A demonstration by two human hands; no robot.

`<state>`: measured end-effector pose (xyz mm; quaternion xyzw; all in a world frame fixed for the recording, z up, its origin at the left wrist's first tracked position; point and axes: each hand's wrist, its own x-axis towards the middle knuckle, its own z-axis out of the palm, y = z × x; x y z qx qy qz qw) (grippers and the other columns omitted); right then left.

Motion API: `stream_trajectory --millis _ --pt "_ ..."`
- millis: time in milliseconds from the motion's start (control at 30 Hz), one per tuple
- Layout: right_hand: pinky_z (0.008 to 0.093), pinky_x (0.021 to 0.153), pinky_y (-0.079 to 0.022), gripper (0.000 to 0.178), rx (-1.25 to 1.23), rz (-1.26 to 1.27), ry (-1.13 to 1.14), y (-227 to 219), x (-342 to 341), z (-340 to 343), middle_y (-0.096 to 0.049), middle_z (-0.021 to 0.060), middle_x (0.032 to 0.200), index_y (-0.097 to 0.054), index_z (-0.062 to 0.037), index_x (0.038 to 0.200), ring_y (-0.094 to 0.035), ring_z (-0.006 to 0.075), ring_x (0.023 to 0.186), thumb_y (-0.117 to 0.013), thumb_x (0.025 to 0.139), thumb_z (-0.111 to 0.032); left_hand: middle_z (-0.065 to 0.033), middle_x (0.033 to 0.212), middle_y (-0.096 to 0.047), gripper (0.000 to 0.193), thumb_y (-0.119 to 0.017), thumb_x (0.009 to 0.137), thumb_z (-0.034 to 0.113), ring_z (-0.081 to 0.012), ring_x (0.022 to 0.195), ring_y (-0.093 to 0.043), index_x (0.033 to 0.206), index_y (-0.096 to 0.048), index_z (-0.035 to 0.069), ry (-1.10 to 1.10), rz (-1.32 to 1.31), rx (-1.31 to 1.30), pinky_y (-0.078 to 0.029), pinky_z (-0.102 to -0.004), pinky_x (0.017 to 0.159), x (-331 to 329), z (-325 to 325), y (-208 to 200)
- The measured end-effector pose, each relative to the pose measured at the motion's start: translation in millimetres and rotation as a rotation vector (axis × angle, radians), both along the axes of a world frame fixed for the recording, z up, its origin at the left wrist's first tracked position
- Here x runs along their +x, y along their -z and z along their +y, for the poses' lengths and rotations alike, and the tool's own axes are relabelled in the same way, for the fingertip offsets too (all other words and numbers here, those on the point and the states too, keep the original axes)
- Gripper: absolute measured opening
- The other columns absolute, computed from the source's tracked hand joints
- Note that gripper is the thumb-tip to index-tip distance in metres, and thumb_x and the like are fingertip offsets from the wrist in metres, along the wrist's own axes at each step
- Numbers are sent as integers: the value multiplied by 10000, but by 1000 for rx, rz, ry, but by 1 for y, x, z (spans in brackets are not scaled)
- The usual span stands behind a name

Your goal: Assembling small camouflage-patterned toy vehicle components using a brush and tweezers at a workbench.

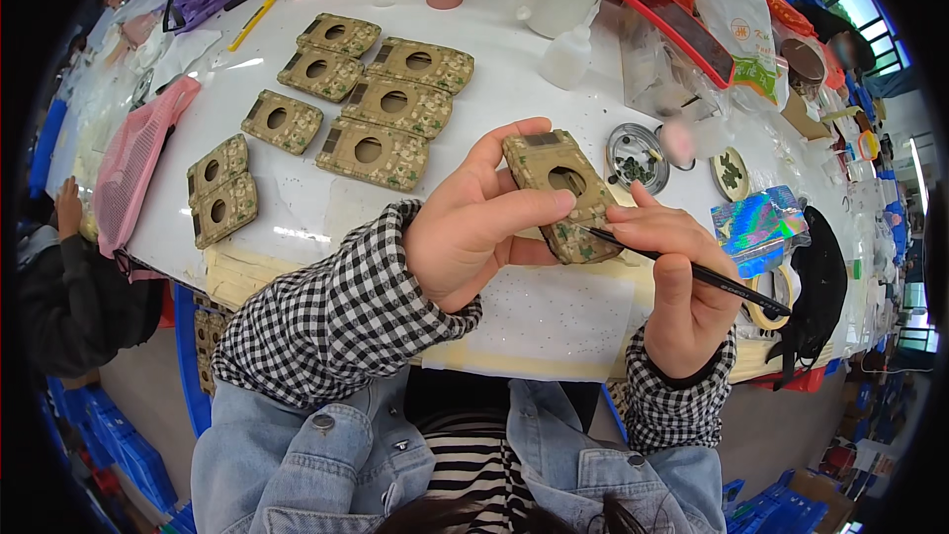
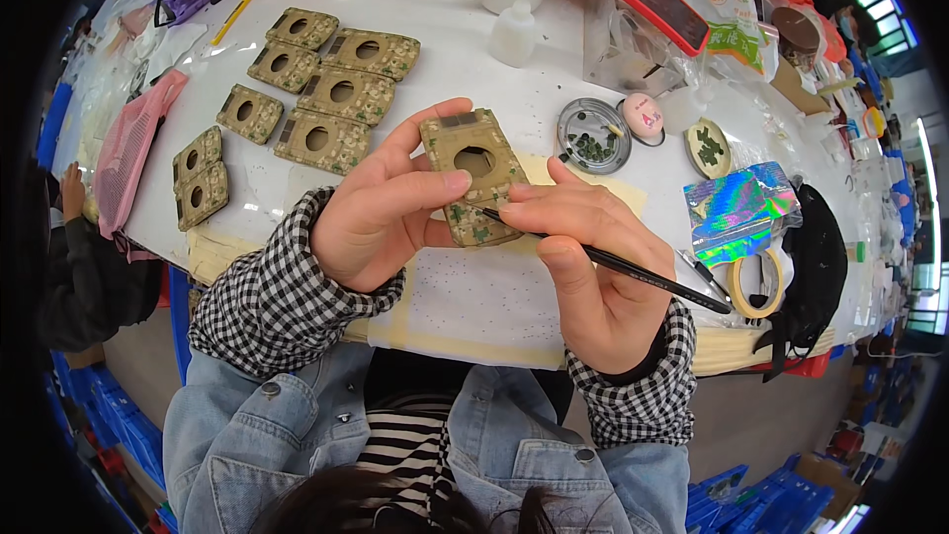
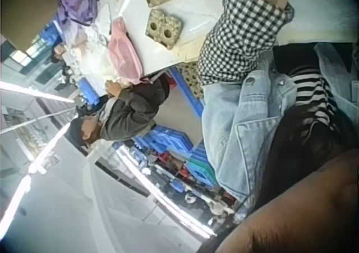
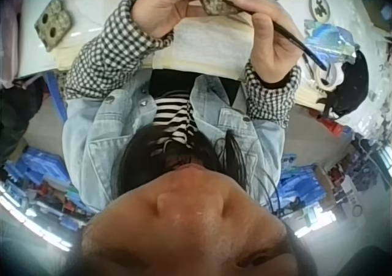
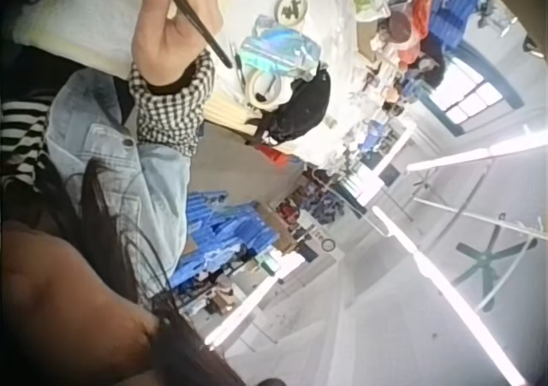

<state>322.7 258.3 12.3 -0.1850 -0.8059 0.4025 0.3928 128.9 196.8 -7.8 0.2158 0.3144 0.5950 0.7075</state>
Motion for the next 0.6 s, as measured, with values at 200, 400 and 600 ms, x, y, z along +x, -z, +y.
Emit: stream_trajectory --millis 200,400,600 --pt "494 1032 -376 214 9 -4 2 0 0 0 -687 132 970 -676 8 998 -637 265 1003 -543 931 -146 -137 1205 -522 678 -614 884 74 -222 1078 -578 1408 -184 63 11 1 -10 -536 -402 870 -1 -1 -1" --pt "496 1035 -372 217 -9 14 -11 0 0 0 -687 127 963 -675 12 989 -637 267 1006 -535 936 -146 -118 1228 -527 641 -566 901 83 -196 1090 -577 1425 -198 71 -1 25 -5 -546 -354 846 1 -1 0" --pt "498 1036 -371 224 -7 22 -10 0 0 0 -685 132 959 -670 16 989 -636 269 1005 -530 941 -152 -113 1255 -519 618 -537 911 82 -195 1120 -564 1433 -205 75 10 30 -11 -535 -364 878 1 -1 0"
